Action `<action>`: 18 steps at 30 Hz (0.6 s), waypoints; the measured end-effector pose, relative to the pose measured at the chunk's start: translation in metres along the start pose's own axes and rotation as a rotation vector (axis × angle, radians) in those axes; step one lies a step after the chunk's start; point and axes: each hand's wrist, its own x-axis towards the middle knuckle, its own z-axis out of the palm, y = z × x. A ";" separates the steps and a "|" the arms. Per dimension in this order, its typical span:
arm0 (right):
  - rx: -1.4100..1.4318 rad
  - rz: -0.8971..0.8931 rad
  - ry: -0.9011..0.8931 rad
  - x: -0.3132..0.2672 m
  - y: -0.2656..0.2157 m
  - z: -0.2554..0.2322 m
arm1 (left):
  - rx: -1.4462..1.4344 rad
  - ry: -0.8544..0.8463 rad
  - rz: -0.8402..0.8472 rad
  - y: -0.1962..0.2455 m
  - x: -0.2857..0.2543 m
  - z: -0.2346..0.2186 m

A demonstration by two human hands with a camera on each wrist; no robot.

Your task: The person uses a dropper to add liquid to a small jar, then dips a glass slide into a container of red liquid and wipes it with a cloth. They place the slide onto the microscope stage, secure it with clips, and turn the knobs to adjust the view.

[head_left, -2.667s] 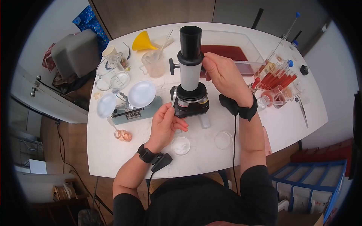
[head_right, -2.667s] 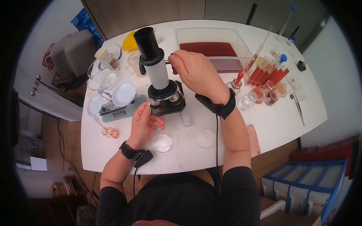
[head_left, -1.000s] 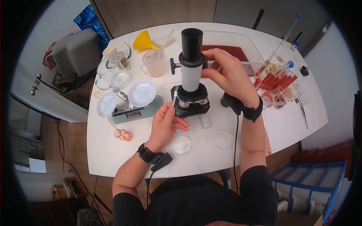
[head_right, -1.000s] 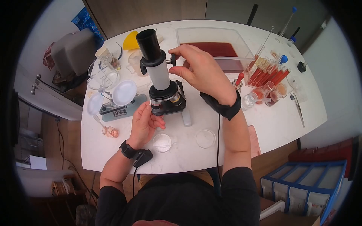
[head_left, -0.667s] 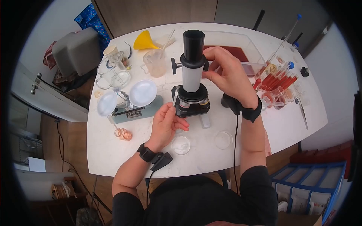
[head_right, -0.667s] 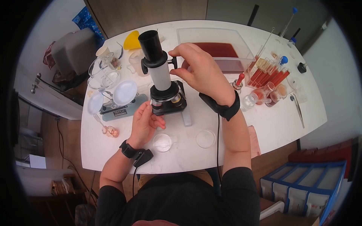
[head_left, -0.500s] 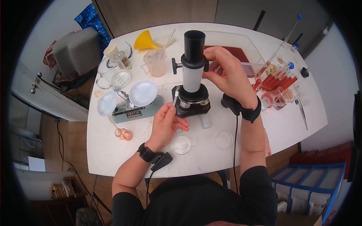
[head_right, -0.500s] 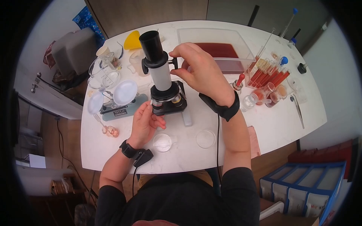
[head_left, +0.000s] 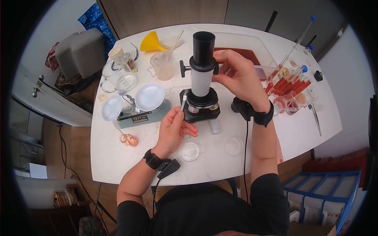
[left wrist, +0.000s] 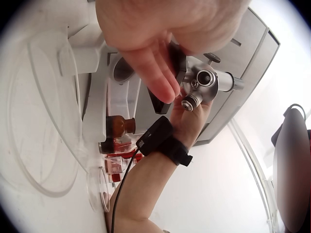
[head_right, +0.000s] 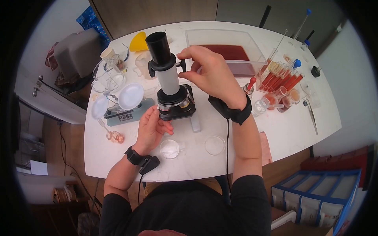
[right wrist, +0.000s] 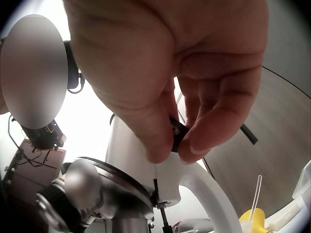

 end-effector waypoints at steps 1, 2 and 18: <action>0.001 0.017 -0.008 0.000 -0.001 -0.001 | -0.001 0.001 0.000 0.000 0.000 0.000; 0.002 0.035 -0.015 0.000 -0.001 -0.002 | -0.002 0.002 0.000 0.000 0.000 0.000; 0.063 0.130 -0.064 -0.002 0.003 -0.003 | 0.003 0.003 0.000 0.001 0.000 0.001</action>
